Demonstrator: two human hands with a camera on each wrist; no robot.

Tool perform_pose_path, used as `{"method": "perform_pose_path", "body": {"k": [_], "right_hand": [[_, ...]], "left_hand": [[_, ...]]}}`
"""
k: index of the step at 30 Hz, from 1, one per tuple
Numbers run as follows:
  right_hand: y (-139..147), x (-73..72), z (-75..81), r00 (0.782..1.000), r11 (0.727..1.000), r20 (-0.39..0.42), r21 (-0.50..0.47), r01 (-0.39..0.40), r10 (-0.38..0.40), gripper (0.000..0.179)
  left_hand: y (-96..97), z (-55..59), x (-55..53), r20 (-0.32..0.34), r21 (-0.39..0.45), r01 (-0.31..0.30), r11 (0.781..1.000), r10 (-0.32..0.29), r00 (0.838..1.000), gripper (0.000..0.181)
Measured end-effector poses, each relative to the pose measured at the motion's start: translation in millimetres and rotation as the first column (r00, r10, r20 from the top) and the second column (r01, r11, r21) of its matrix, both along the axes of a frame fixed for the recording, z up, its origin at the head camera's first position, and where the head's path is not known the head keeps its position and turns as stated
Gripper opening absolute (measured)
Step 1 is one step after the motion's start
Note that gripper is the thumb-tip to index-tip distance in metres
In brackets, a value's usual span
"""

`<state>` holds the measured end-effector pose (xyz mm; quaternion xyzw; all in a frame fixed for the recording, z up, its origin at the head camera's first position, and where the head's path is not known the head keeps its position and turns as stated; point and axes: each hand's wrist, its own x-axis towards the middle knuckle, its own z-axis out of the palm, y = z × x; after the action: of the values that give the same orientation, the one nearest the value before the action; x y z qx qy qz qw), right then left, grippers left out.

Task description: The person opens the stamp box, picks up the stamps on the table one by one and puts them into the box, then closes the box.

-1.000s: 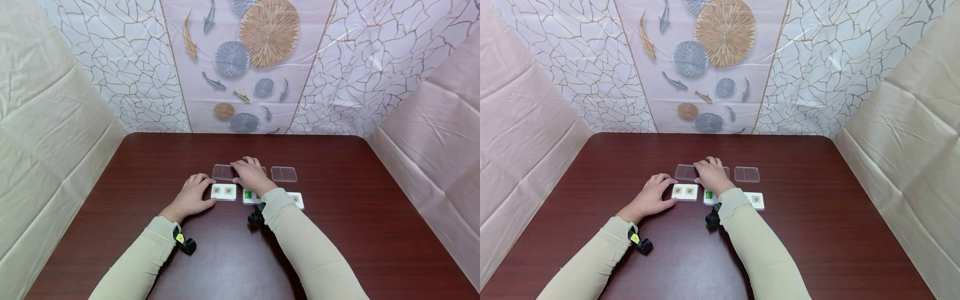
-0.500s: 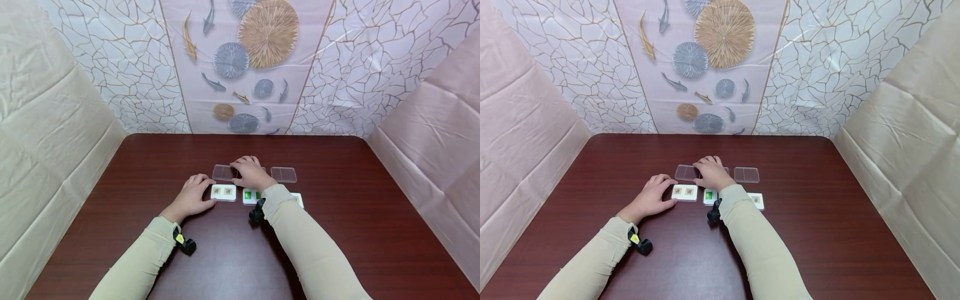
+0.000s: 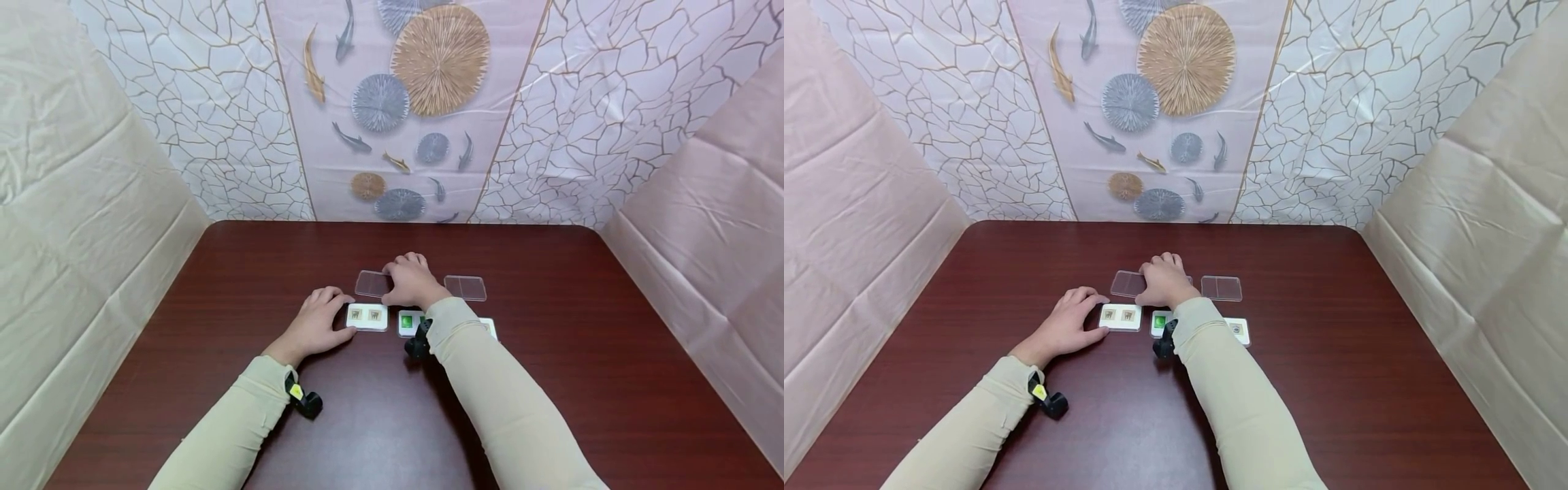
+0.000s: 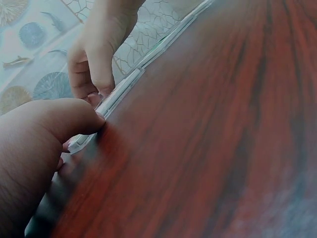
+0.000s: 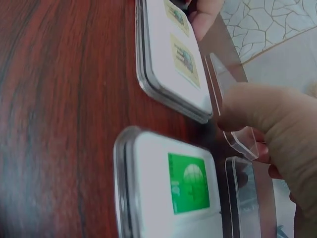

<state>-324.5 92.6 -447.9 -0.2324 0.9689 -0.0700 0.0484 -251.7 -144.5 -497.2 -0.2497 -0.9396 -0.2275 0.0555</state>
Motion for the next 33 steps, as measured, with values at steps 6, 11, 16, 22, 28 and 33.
{"method": "perform_pose_path", "body": {"k": [6, 11, 16, 22, 28, 33], "right_hand": [[5, 1.2, 2.3, 0.999, 1.000, -0.051, -0.010, -0.007, 0.006, 0.057], [9, 5.0, 6.9, 0.997, 1.000, -0.081, -0.006, -0.019, 0.018, 0.053], [12, 11.9, 11.9, 0.996, 1.000, -0.090, -0.006, -0.027, 0.027, 0.053], [12, 21.1, 16.6, 0.994, 0.999, -0.104, -0.015, -0.046, 0.044, 0.054], [10, 29.4, 19.4, 0.989, 0.997, -0.128, -0.001, -0.078, 0.077, 0.053], [7, 35.0, 20.7, 0.983, 0.994, -0.146, -0.003, -0.113, 0.112, 0.054]], "left_hand": [[-0.3, 0.0, -0.5, 0.027, 0.021, -0.020, 1.000, 0.019, 0.999, 0.067], [0.3, 0.1, 0.1, 0.031, 0.049, -0.032, 0.998, 0.031, 0.999, 0.080], [0.7, 0.1, 0.6, 0.022, 0.087, -0.029, 0.996, 0.027, 0.999, 0.086], [0.2, 0.1, 0.9, 0.026, 0.102, -0.030, 0.994, 0.027, 0.999, 0.088], [0.0, -0.5, 0.6, 0.025, 0.102, -0.027, 0.994, 0.024, 0.999, 0.088], [-0.2, -1.2, -0.1, 0.027, 0.089, -0.024, 0.996, 0.022, 0.999, 0.085]]}}
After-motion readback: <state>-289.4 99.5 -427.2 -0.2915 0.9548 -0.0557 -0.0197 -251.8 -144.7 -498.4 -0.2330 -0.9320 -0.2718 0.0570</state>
